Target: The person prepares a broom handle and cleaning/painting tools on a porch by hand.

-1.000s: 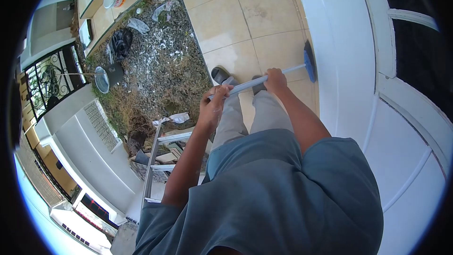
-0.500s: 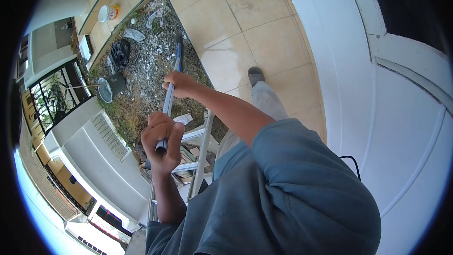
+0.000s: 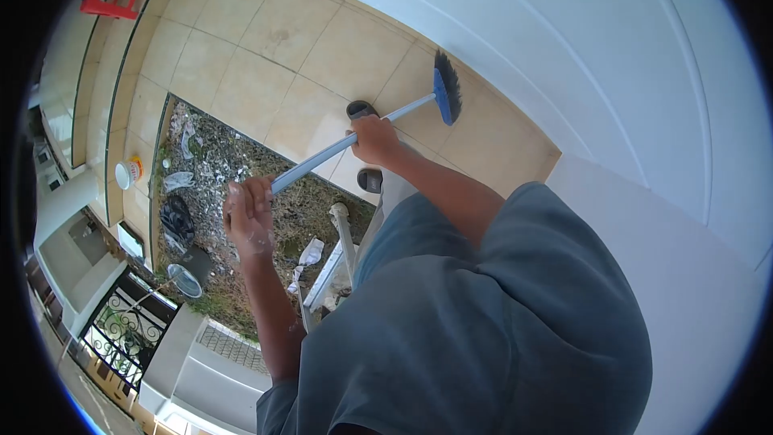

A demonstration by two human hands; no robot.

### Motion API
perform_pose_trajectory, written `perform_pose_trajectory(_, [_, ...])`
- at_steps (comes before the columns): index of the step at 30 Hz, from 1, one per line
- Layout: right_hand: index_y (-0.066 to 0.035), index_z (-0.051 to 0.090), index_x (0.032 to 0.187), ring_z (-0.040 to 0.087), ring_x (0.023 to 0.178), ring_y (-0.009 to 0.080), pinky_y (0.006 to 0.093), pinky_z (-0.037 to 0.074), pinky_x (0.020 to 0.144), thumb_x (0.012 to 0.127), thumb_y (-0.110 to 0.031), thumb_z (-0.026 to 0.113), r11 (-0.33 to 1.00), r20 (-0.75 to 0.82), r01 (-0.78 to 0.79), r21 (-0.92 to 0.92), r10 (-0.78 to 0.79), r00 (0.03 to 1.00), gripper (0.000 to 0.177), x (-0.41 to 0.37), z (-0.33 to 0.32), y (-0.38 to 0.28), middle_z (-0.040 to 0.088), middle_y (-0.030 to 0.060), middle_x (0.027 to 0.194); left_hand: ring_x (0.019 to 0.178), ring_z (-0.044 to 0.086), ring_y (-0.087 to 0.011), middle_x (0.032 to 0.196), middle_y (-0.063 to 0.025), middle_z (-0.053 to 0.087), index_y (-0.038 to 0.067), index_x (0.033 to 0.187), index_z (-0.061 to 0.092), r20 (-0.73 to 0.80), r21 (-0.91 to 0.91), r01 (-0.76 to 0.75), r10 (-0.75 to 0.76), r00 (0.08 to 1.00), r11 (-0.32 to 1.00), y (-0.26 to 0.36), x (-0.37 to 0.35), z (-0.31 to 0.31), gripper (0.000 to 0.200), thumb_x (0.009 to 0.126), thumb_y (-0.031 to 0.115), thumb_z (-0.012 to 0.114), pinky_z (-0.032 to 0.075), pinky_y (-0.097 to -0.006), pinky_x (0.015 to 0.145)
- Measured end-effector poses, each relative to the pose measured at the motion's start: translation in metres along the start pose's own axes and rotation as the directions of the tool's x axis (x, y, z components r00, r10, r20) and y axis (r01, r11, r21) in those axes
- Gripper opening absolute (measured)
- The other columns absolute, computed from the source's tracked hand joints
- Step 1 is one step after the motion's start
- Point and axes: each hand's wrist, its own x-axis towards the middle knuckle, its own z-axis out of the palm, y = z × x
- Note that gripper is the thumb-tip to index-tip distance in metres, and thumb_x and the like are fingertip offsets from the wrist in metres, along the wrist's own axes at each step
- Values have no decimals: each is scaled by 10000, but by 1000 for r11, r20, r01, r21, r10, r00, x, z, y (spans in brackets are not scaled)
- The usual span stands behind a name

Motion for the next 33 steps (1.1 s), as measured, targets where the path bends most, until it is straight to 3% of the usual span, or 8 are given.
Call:
perform_pose_trajectory(4, [-38,597,770,592,831,378,490,476,733,792,-191,598,968,-83,-247,54,251,964,154,-95,-14,124,615,186,813,934,546,-239,761,-75,522,69,661,435,241,253,230,-292,926,940,-63,0,87,419,996,319,454,389,-418,945])
perform_pose_trajectory(6, [-25,585,749,583,813,405,495,460,729,762,-147,607,933,-91,-347,91,355,930,125,-135,-22,174,603,209,790,977,559,-241,797,-77,547,59,710,474,329,216,312,-370,869,925,-106,-2,126,390,997,323,453,394,-422,957])
perform_pose_trajectory(10, [-13,577,810,582,882,407,486,467,775,750,-134,576,849,-80,-516,111,526,847,136,-213,-28,267,617,217,860,893,550,-149,818,-60,581,21,772,594,498,203,455,-491,714,867,-177,-20,213,395,977,348,507,421,-313,875])
perform_pose_trajectory(15, [-6,553,765,577,848,426,504,449,747,731,-85,573,744,-204,-634,208,667,716,89,-300,-23,342,609,225,827,738,444,-89,797,-7,577,43,750,600,522,377,468,-601,606,799,-240,-51,310,381,979,331,498,380,-262,715])
perform_pose_trajectory(24, [-20,574,737,589,761,431,481,459,675,786,-154,575,633,-63,-668,391,743,667,142,-357,-14,446,599,230,748,795,493,-116,809,-25,562,54,770,572,539,614,366,-711,453,699,-333,-65,442,379,954,382,526,401,-277,770])
perform_pose_trajectory(27, [-23,599,759,598,785,425,469,467,678,798,-186,578,613,-20,-670,418,744,668,169,-336,-42,490,617,226,777,772,473,-115,791,-18,547,49,770,565,489,627,374,-719,494,683,-358,-46,497,379,945,385,540,392,-269,735])
perform_pose_trajectory(30, [-24,611,772,601,800,422,467,469,681,801,-188,569,611,-98,-645,458,756,647,172,-300,-66,532,622,231,792,550,371,-74,591,25,458,45,690,553,505,622,252,-626,594,741,-341,-32,550,398,934,360,564,323,-258,536])
perform_pose_trajectory(33, [-9,598,757,603,810,418,472,466,688,774,-145,557,697,-137,-609,379,693,708,143,-262,-95,549,614,242,783,631,453,-84,636,7,499,42,713,562,508,524,288,-565,650,802,-338,-11,541,381,939,349,558,362,-257,586])
